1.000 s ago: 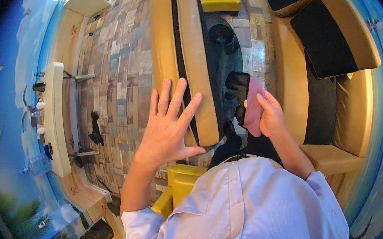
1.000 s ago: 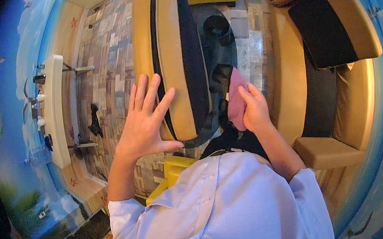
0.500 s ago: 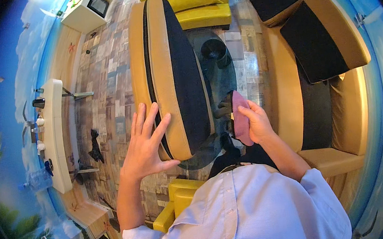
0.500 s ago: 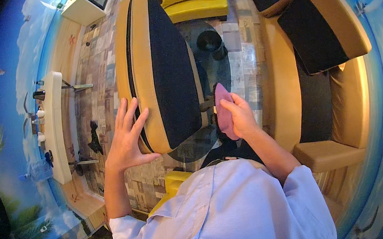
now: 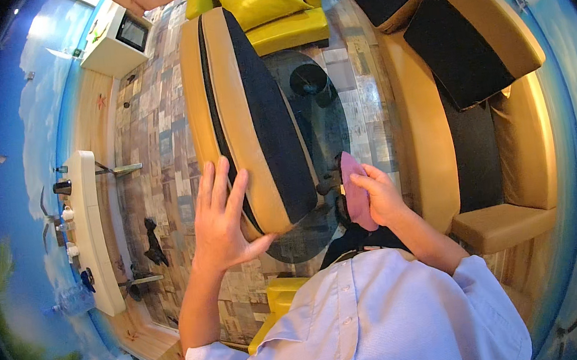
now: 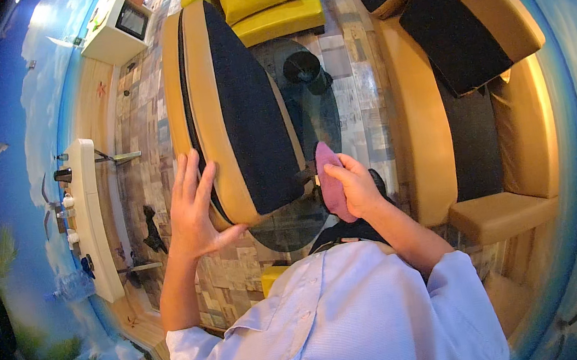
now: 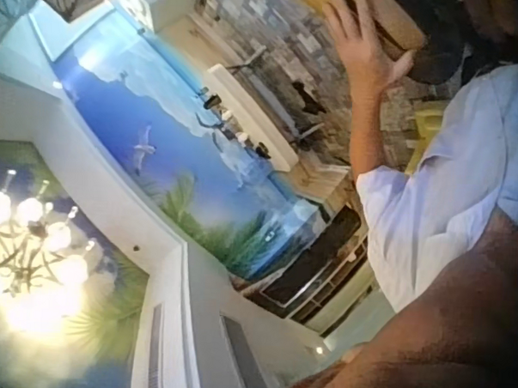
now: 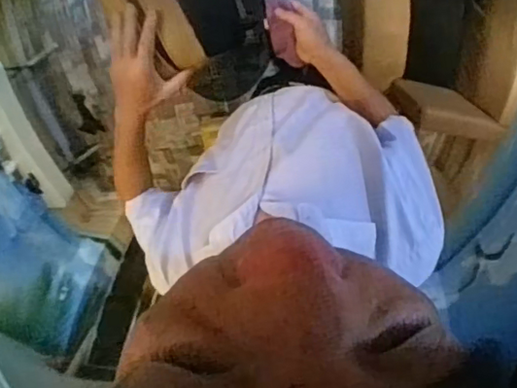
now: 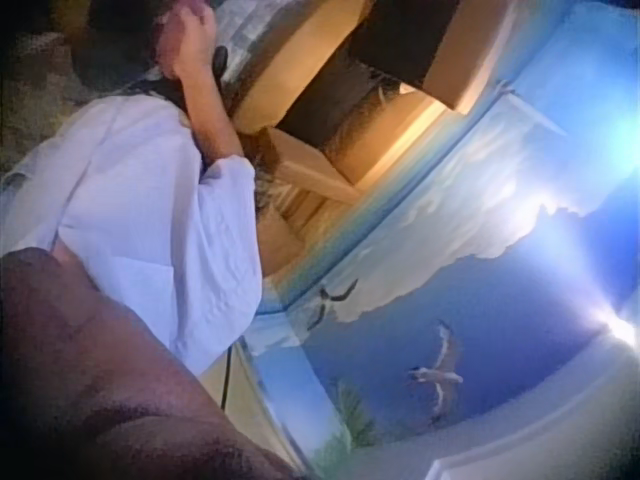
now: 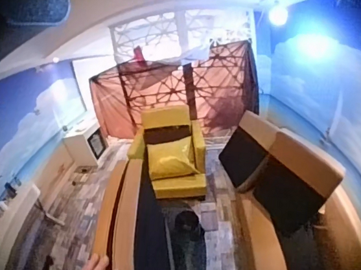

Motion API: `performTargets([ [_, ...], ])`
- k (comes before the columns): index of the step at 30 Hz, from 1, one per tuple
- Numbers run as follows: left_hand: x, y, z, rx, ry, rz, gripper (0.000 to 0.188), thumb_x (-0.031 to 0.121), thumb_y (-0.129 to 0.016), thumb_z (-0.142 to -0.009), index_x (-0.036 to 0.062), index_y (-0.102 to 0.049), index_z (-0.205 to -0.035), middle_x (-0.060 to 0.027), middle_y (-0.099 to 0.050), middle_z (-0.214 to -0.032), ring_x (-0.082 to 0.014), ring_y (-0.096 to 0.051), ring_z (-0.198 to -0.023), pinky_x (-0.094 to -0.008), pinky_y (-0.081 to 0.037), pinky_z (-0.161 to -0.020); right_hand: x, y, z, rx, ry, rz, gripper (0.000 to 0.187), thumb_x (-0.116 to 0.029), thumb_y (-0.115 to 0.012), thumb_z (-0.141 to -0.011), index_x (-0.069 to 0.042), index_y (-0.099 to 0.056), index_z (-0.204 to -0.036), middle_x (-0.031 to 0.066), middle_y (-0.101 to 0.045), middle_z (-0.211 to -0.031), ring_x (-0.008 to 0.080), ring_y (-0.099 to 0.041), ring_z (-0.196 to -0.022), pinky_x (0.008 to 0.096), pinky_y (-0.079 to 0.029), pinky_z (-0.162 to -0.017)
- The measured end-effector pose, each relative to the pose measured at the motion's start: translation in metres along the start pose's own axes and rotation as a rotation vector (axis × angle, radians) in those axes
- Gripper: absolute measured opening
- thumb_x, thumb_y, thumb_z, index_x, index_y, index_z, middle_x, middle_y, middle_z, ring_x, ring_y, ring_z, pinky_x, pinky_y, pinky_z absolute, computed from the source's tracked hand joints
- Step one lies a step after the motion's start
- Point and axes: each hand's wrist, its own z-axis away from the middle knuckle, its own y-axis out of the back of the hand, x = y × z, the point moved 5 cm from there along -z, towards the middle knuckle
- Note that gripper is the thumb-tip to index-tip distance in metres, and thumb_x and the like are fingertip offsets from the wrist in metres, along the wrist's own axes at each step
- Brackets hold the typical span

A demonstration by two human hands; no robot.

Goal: The person wipes the surfaces of a beige sofa and its cushions using a purple cloth. They lift and turn the cushions to clean all sides, then place them back on the sofa.

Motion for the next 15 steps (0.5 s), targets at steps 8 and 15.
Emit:
performTargets([
  [8, -0.012, 0.025, -0.070, 0.063, 0.056, 0.022, 0.112, 0.047, -0.092, -0.059, 0.0060, -0.053, -0.155, -0.0289, -0.037, -0.167, -0.0480, -0.039, -0.153, -0.0537, -0.035, -0.124, -0.035, -0.008, 0.009, -0.001, 0.145, -0.081, 0.026, -0.011, -0.064, -0.103, -0.002, -0.066, -0.127, 0.0055, -0.073, -0.113, 0.0163, -0.070, -0.100, 0.0316, -0.055, -0.090],
  [15, -0.042, 0.043, -0.123, 0.126, 0.189, 0.124, 0.108, 0.054, -0.090, -0.065, 0.0055, -0.054, -0.154, -0.0270, -0.042, -0.165, -0.0458, -0.041, -0.151, -0.0514, -0.035, -0.124, -0.068, -0.069, 0.036, -0.129, 0.413, -0.072, 0.039, -0.011, -0.057, -0.106, 0.000, -0.055, -0.143, 0.0065, -0.067, -0.129, 0.0132, -0.065, -0.112, 0.0295, -0.050, -0.101],
])
